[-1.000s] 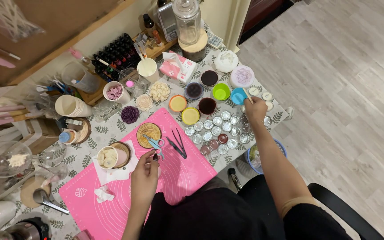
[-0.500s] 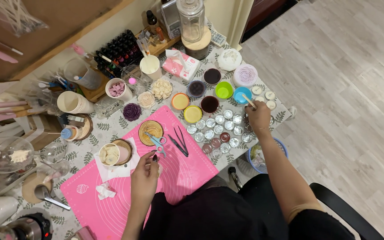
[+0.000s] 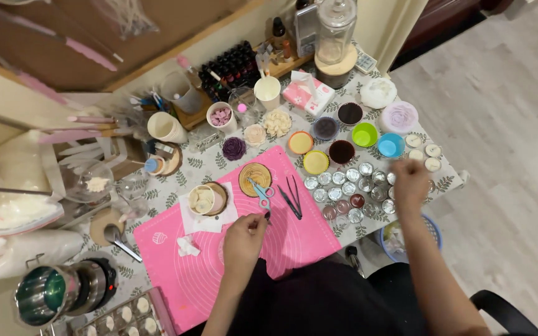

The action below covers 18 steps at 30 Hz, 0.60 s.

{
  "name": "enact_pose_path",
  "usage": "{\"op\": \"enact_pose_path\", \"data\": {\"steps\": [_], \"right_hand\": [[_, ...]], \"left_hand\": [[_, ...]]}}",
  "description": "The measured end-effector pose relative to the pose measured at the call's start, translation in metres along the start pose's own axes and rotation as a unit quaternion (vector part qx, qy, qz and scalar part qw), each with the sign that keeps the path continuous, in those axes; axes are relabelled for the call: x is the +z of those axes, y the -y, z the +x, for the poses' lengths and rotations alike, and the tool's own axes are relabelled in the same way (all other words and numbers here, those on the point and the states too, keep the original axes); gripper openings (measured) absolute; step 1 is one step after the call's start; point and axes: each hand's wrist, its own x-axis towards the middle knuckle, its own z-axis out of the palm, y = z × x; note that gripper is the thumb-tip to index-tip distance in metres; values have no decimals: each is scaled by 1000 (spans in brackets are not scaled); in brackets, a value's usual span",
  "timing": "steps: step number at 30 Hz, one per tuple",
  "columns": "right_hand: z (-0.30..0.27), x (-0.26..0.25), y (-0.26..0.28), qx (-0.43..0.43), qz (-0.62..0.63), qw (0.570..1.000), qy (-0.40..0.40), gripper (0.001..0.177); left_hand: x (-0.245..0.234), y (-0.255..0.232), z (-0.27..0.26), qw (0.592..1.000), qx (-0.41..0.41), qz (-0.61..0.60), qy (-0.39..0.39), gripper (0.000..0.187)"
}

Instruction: Preparing and filling tea light candles by placing wicks and pouring colored wax into metal cups.

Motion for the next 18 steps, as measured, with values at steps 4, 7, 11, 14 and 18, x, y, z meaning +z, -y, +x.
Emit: {"op": "enact_pose_path", "data": {"steps": [4,7,11,14,18], "right_hand": [[-80,28,43,1,-15,988,151,24],[-127,42,77,78,116,944,298,24],[-158,51,110,-44,81,926,367,22],[-170,47,140,-99,95,900,413,21],[-188,51,178,-228,45,873,429,20]], "left_hand": [[-2,30,-8,980,43,175,-87,16],[-11,40,-16,962,124,189,-156,18],[-20,52,-18,994,7,63,-93,26],[-18,58,-19,987,-88,-131,-20,40],[-4,58,-21,883,-171,-429,89,52]]}}
